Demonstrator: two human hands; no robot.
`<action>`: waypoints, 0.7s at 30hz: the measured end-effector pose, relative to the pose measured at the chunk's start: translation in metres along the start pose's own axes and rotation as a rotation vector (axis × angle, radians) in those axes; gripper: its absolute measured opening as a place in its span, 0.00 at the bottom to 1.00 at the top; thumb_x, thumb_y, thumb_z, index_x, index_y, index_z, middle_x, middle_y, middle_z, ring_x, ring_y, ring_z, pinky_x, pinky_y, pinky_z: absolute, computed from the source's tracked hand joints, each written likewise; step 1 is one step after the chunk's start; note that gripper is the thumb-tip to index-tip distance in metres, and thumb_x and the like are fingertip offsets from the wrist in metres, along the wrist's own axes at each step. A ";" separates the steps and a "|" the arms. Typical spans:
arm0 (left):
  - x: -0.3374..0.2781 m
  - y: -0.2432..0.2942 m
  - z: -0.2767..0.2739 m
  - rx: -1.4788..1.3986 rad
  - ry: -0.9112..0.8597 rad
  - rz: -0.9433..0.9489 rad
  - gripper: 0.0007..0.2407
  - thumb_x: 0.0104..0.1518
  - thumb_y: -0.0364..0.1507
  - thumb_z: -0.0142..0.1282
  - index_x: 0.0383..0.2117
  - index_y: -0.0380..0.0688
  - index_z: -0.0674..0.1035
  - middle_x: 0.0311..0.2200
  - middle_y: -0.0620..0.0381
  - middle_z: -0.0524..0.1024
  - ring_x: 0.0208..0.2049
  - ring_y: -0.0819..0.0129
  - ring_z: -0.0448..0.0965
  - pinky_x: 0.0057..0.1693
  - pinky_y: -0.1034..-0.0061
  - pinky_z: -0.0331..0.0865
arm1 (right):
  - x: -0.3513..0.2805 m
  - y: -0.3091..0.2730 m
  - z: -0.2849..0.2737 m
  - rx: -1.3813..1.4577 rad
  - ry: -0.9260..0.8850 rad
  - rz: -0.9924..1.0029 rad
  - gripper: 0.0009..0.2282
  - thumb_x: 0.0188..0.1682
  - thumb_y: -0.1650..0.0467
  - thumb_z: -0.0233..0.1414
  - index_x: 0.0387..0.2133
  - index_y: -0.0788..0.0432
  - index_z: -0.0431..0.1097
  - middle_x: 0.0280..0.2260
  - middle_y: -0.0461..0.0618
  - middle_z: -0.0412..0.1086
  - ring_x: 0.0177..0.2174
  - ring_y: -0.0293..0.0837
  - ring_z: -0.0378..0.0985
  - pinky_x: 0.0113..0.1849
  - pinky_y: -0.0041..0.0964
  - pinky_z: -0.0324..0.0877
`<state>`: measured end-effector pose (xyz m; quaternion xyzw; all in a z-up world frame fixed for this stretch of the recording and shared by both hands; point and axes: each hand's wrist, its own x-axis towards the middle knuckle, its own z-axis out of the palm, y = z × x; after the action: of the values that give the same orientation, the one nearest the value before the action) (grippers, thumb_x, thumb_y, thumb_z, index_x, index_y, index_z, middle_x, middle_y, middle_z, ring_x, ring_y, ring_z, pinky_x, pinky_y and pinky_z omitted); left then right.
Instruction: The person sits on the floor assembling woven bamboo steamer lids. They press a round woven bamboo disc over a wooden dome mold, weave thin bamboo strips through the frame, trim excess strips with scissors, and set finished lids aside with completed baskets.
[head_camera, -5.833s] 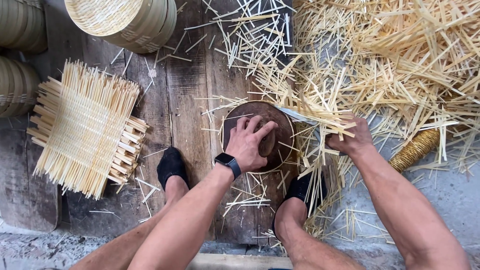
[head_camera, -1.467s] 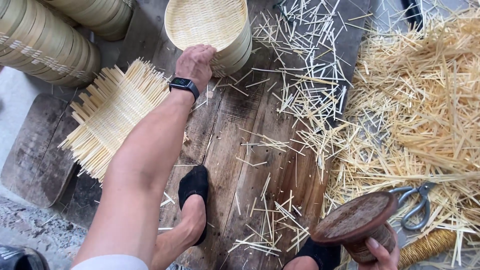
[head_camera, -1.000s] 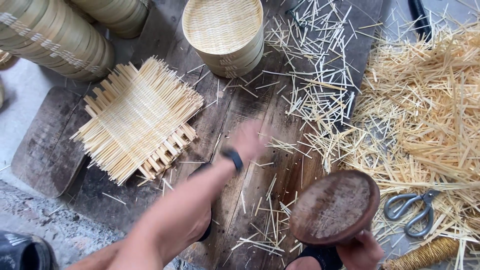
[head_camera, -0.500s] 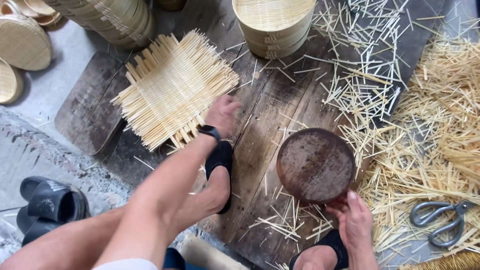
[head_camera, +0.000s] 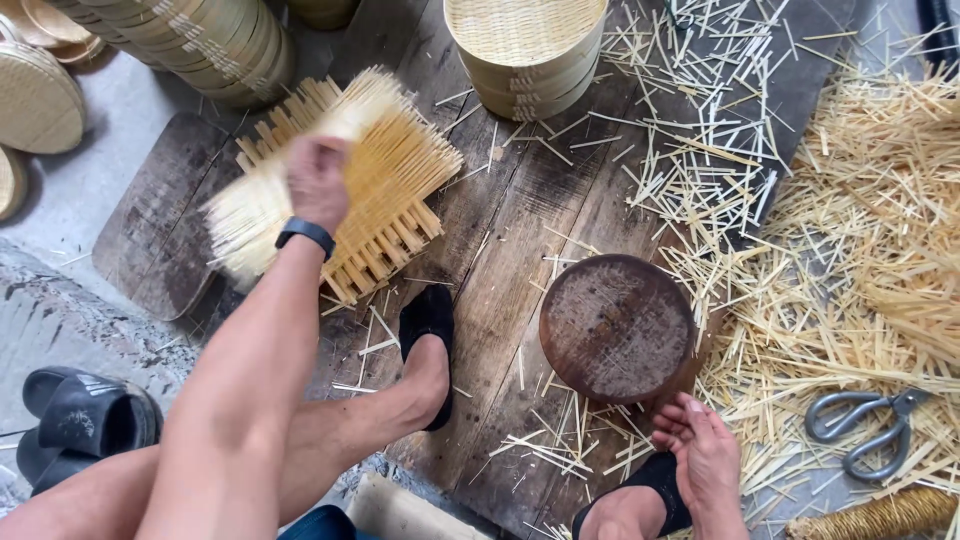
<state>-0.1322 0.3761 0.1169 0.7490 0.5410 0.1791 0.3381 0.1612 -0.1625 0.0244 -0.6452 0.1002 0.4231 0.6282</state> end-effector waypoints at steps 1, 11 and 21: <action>-0.001 0.014 -0.007 -0.133 0.336 0.076 0.03 0.65 0.23 0.50 0.38 0.46 0.76 0.44 0.54 0.80 0.49 0.62 0.81 0.58 0.65 0.73 | -0.002 -0.005 0.004 0.005 -0.002 -0.006 0.16 0.58 0.68 0.47 0.52 0.70 0.66 0.37 0.58 0.72 0.35 0.48 0.77 0.35 0.42 0.74; -0.242 0.161 0.140 -0.158 -0.115 1.017 0.17 0.61 0.15 0.47 0.54 0.45 0.75 0.64 0.48 0.69 0.71 0.58 0.63 0.78 0.53 0.51 | -0.032 -0.090 0.033 0.566 -0.454 -0.230 0.30 0.54 0.53 0.48 0.54 0.71 0.66 0.46 0.64 0.73 0.47 0.57 0.78 0.50 0.52 0.74; -0.254 0.150 0.161 0.179 -0.744 1.092 0.29 0.44 0.31 0.64 0.57 0.39 0.71 0.63 0.42 0.66 0.64 0.50 0.63 0.68 0.54 0.52 | 0.011 -0.053 0.004 0.017 -0.149 -0.084 0.14 0.45 0.76 0.59 0.44 0.70 0.74 0.40 0.57 0.77 0.35 0.45 0.81 0.39 0.41 0.78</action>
<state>-0.0160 0.0610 0.1327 0.9524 -0.0562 0.0084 0.2994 0.2007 -0.1443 0.0560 -0.6103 0.0297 0.4422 0.6566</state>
